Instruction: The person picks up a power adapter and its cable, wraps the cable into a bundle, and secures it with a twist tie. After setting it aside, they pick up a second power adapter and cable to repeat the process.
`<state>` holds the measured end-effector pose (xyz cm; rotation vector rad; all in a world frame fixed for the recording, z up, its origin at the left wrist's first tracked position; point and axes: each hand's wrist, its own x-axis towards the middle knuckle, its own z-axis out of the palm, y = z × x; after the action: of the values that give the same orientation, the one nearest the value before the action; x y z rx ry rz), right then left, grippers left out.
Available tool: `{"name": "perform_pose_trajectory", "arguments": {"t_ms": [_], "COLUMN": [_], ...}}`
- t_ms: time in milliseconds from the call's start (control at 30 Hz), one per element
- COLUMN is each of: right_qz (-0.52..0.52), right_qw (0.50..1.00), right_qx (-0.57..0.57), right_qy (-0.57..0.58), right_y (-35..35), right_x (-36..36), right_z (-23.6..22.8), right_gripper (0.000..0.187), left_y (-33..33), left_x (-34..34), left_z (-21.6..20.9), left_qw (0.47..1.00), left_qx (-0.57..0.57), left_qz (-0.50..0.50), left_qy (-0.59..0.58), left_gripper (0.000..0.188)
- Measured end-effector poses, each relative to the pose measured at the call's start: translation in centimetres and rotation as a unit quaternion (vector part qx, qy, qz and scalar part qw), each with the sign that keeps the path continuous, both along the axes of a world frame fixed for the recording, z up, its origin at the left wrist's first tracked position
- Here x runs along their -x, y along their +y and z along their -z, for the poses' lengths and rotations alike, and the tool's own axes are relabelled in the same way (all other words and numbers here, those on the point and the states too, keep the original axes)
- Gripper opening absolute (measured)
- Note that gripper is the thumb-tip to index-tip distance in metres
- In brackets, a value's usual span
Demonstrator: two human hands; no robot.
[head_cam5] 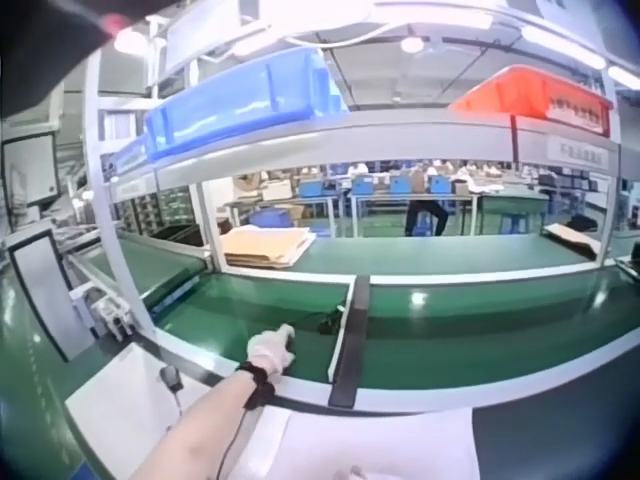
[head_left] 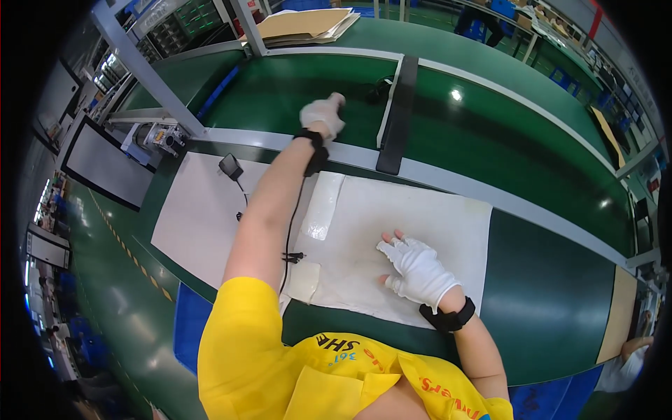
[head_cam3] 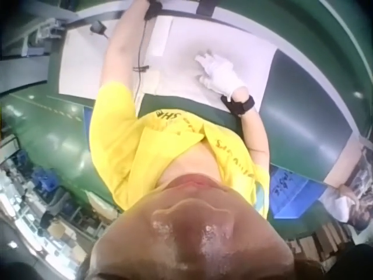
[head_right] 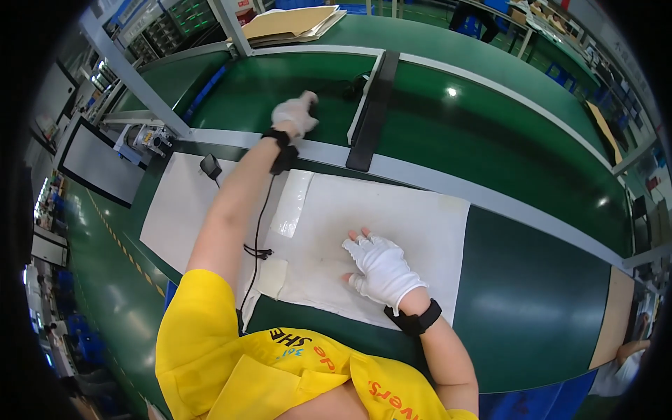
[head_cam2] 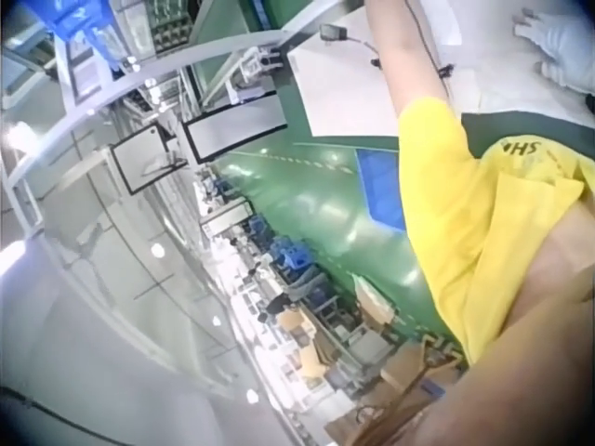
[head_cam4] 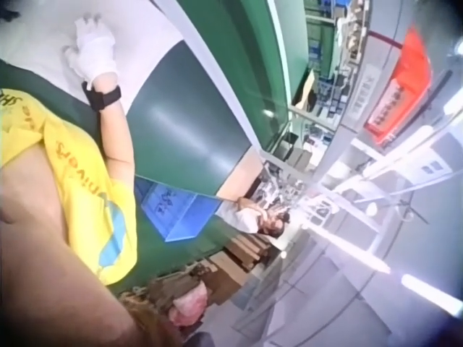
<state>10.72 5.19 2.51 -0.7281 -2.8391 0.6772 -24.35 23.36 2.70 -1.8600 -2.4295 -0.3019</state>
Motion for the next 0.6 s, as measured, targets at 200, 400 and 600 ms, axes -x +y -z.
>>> {"name": "perform_pose_trajectory", "arguments": {"t_ms": [200, 400, 600], "right_qz": [-0.005, 0.122, -0.008], "right_qw": [1.0, 0.972, 0.868], "right_qx": [0.003, 0.156, 0.277], "right_qy": [-0.003, 0.13, 0.412], "right_y": [0.8, 0.8, -1.0], "right_x": [-1.2, 2.8, 5.4], "right_z": [0.4, -5.9, -9.2], "right_gripper": [0.061, 0.09, 0.138], "left_y": [-9.3, -18.5, -25.9], "left_x": [0.8, -8.6, -9.0], "left_z": [-11.2, -21.8, -24.0], "left_qw": [0.924, 0.762, 0.714], "left_qx": [-0.347, -0.597, -0.618], "left_qz": [-0.066, 0.247, 0.196], "left_qy": [-0.144, 0.04, -0.264], "left_gripper": [0.036, 0.042, 0.04]}}
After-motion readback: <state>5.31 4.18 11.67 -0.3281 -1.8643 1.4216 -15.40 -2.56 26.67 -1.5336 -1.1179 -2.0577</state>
